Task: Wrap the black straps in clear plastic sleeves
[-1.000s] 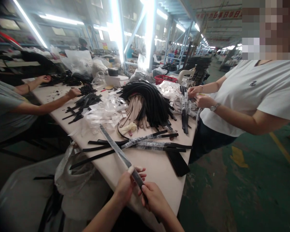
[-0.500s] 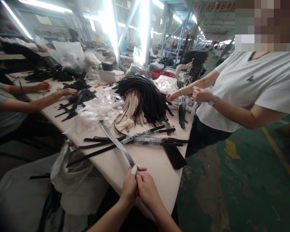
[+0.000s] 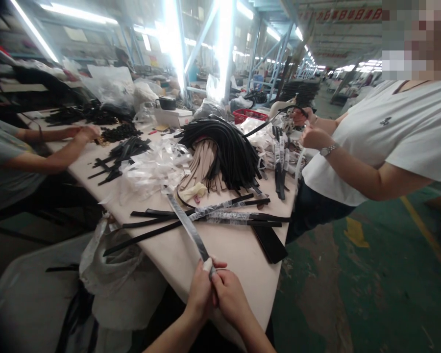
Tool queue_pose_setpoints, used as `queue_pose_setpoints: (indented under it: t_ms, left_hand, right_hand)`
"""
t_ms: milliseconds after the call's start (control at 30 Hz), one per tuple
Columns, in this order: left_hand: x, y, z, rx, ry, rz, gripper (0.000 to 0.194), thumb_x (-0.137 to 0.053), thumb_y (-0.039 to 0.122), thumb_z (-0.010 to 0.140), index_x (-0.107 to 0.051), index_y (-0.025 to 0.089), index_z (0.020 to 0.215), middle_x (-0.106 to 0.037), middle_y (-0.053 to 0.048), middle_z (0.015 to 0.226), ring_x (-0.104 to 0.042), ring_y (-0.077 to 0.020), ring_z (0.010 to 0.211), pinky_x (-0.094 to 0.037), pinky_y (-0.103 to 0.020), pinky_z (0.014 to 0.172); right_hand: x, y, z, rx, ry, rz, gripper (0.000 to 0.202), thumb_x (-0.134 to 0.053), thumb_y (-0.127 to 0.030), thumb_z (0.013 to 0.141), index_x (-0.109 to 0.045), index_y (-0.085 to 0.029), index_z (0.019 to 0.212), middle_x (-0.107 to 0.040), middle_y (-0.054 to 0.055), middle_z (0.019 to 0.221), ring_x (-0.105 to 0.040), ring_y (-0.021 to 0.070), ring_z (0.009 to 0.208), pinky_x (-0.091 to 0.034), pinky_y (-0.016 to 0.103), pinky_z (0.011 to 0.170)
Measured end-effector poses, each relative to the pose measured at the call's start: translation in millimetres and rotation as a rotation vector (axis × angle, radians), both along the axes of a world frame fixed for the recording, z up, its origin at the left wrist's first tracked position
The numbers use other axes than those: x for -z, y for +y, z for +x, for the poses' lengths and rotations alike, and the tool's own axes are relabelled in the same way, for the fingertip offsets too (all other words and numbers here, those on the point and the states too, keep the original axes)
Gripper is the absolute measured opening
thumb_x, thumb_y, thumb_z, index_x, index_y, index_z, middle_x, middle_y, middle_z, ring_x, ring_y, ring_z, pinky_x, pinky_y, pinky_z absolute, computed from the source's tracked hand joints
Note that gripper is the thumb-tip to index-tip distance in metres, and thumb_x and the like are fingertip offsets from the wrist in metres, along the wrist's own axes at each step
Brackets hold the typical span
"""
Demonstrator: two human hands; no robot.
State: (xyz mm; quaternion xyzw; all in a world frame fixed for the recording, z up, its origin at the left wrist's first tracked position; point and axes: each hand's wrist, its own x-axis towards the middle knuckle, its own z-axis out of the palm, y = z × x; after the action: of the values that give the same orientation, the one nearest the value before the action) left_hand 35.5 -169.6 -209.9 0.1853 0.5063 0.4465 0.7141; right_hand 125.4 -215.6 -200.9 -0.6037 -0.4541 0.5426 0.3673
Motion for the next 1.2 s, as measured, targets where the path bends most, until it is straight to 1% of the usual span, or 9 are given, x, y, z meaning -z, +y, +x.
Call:
queue_pose_setpoints:
  t_ms: [100, 200, 267, 367, 467, 667, 833, 1000, 1200]
  left_hand:
    - [-0.9, -11.3, -3.4, -0.009, -0.037, 0.015, 0.025, -0.062, 0.037, 0.08, -0.06, 0.017, 0.095, -0.073, -0.011, 0.092, -0.07, -0.0233, 0.079, -0.054, -0.033, 0.069]
    - [-7.8, -6.9, -9.2, 0.028, -0.001, 0.08, 0.025, -0.063, 0.038, 0.08, -0.064, 0.016, 0.092, -0.072, -0.011, 0.09, -0.069, -0.0243, 0.084, -0.053, -0.034, 0.075]
    - [-8.9, -8.1, -8.2, 0.047, 0.079, 0.132, 0.024, -0.063, 0.037, 0.079, -0.066, 0.016, 0.091, -0.071, -0.009, 0.087, -0.067, -0.0236, 0.083, -0.052, -0.034, 0.075]
    - [-2.2, -16.5, -9.5, 0.168, 0.125, 0.142, 0.023, -0.068, 0.033, 0.075, -0.067, 0.018, 0.091, -0.07, -0.007, 0.082, -0.067, -0.0247, 0.082, -0.052, -0.035, 0.077]
    - [4.4, -7.9, -35.2, 0.252, 0.011, 0.07, 0.028, -0.072, 0.032, 0.072, -0.067, 0.017, 0.095, -0.072, -0.009, 0.088, -0.069, -0.0277, 0.086, -0.054, -0.038, 0.08]
    - [-23.8, 111.4, -123.2, -0.053, -0.391, 0.113, 0.027, -0.05, 0.037, 0.094, -0.059, 0.015, 0.107, -0.071, -0.013, 0.095, -0.071, -0.0227, 0.083, -0.056, -0.039, 0.082]
    - [-46.6, 194.4, -123.1, -0.272, -0.347, 0.27, 0.021, -0.05, 0.035, 0.096, -0.058, 0.016, 0.095, -0.061, -0.002, 0.068, -0.058, -0.0121, 0.053, -0.051, -0.026, 0.054]
    - [-54.4, 187.8, -90.1, -0.246, -0.076, 0.605, 0.023, -0.055, 0.041, 0.093, -0.059, 0.019, 0.092, -0.059, 0.001, 0.068, -0.053, -0.011, 0.051, -0.044, -0.022, 0.051]
    - [-52.8, 164.3, -71.1, -0.243, 0.199, 0.646, 0.015, -0.058, 0.029, 0.091, -0.064, 0.018, 0.083, -0.064, -0.002, 0.068, -0.058, -0.0151, 0.061, -0.046, -0.024, 0.062]
  right_hand:
    - [-2.4, 3.0, 19.7, -0.089, 0.05, -0.087, 0.039, -0.042, -0.043, 0.094, -0.06, -0.018, 0.069, -0.058, 0.001, 0.054, -0.051, 0.0143, 0.046, -0.038, 0.024, 0.048]
    - [-10.6, 33.1, 29.5, 0.041, -0.137, 0.056, 0.036, -0.045, -0.043, 0.093, -0.064, -0.017, 0.077, -0.068, 0.006, 0.074, -0.063, 0.0186, 0.069, -0.046, 0.027, 0.064]
    - [-18.7, 70.9, 17.8, 0.066, -0.242, 0.125, 0.036, -0.049, -0.046, 0.092, -0.065, -0.017, 0.078, -0.07, 0.008, 0.079, -0.065, 0.0199, 0.076, -0.047, 0.028, 0.071]
    - [-29.9, 128.8, -17.1, -0.154, -0.075, -0.036, 0.025, -0.054, -0.038, 0.091, -0.064, -0.016, 0.085, -0.069, 0.006, 0.074, -0.063, 0.0154, 0.059, -0.046, 0.026, 0.059]
    - [-35.6, 152.3, -39.9, -0.246, 0.046, -0.11, 0.015, -0.051, -0.027, 0.09, -0.059, -0.015, 0.086, -0.063, 0.0, 0.061, -0.051, 0.009, 0.041, -0.037, 0.02, 0.045]
    - [-27.1, 105.8, -25.2, -0.366, 0.09, -0.031, 0.019, -0.048, -0.032, 0.091, -0.058, -0.016, 0.092, -0.061, -0.003, 0.06, -0.045, 0.0074, 0.036, -0.029, 0.018, 0.038]
    - [-23.1, 99.8, -19.4, -0.337, -0.172, -0.005, 0.023, -0.047, -0.03, 0.094, -0.063, -0.015, 0.095, -0.067, 0.002, 0.07, -0.057, 0.0117, 0.049, -0.041, 0.022, 0.048]
    - [-78.0, 181.4, -42.2, -0.128, -0.328, 0.384, 0.033, -0.06, -0.039, 0.093, -0.068, -0.015, 0.115, -0.07, 0.01, 0.11, -0.065, 0.021, 0.099, -0.049, 0.033, 0.089]
    - [-158.3, 276.4, -89.2, -0.419, -0.558, 0.806, 0.017, -0.061, -0.021, 0.095, -0.073, -0.009, 0.088, -0.065, 0.005, 0.099, -0.057, 0.0147, 0.096, -0.04, 0.03, 0.095]
